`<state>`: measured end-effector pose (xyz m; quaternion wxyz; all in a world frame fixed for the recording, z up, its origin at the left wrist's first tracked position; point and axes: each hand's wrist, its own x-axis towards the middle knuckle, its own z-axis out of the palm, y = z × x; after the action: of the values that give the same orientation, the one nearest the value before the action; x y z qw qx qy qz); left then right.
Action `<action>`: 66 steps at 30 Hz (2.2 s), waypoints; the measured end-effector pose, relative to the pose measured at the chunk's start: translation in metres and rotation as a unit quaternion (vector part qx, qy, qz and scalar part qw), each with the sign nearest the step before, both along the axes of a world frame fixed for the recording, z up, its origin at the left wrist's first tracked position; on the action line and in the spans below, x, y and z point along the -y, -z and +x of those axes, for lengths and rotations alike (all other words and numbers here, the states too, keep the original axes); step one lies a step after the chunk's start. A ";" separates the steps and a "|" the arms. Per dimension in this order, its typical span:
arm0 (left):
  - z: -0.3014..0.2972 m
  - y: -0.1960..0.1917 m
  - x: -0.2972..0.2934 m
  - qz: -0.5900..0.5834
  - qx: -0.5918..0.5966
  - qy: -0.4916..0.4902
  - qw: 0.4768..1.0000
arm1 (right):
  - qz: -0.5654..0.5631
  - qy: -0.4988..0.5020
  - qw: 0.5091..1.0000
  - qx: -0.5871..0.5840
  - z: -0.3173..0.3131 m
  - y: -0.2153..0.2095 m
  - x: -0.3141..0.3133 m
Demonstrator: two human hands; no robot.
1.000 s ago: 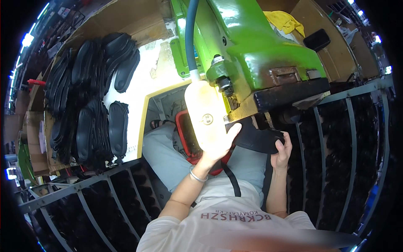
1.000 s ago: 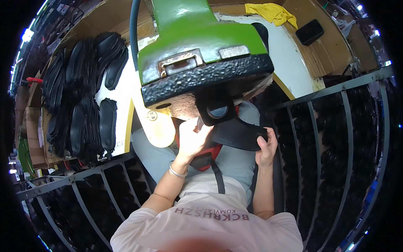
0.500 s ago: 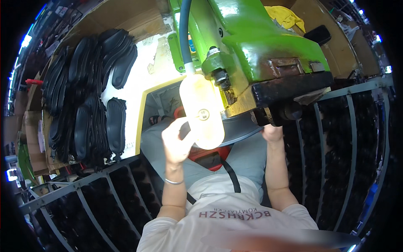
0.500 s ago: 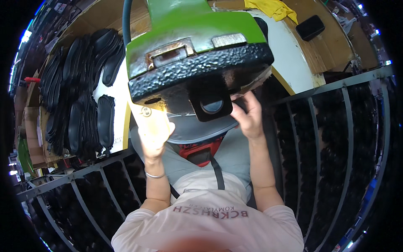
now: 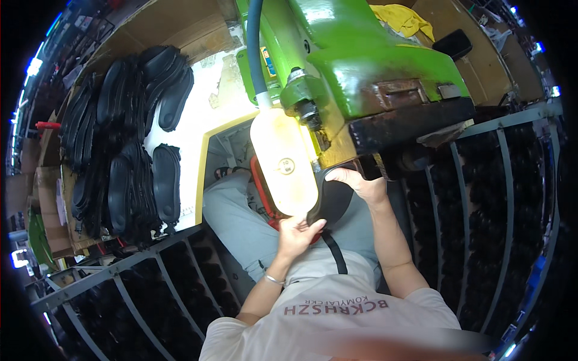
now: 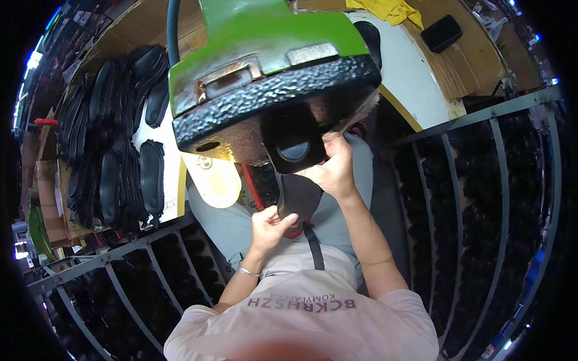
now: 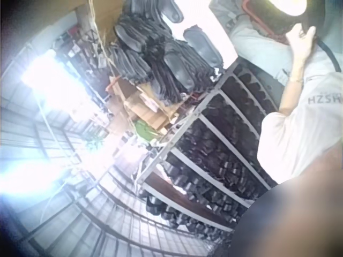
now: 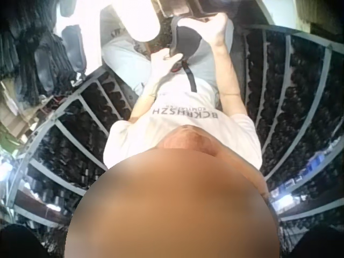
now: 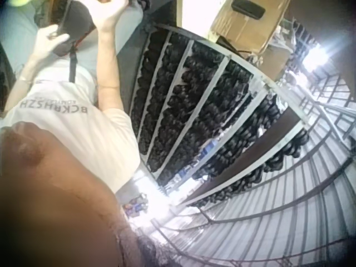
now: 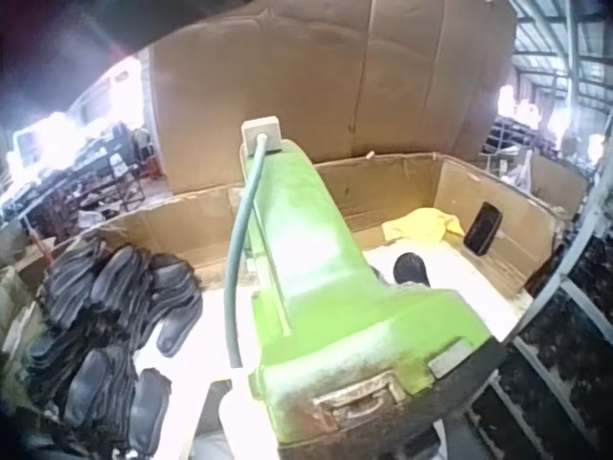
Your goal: Buffing the edges of shoe soles using a specialized industrial machine.
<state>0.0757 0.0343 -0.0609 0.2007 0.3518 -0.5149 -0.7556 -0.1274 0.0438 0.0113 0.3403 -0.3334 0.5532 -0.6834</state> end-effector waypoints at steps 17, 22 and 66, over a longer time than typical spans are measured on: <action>-0.075 -0.062 0.032 -0.359 -0.058 -0.210 0.908 | -0.043 0.124 0.974 0.186 -0.027 0.068 -0.101; -0.074 -0.071 0.048 -0.629 0.139 -0.176 0.744 | -0.042 0.162 0.971 0.168 -0.022 0.044 -0.102; 0.163 -0.034 0.161 -0.500 0.457 -0.258 0.689 | 0.233 0.378 0.893 -0.072 -0.179 0.019 0.066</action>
<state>0.2385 -0.1268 -0.0268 0.2735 0.6200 -0.7337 -0.0502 -0.3060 -0.0225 -0.0077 0.0838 -0.0585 0.8036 -0.5864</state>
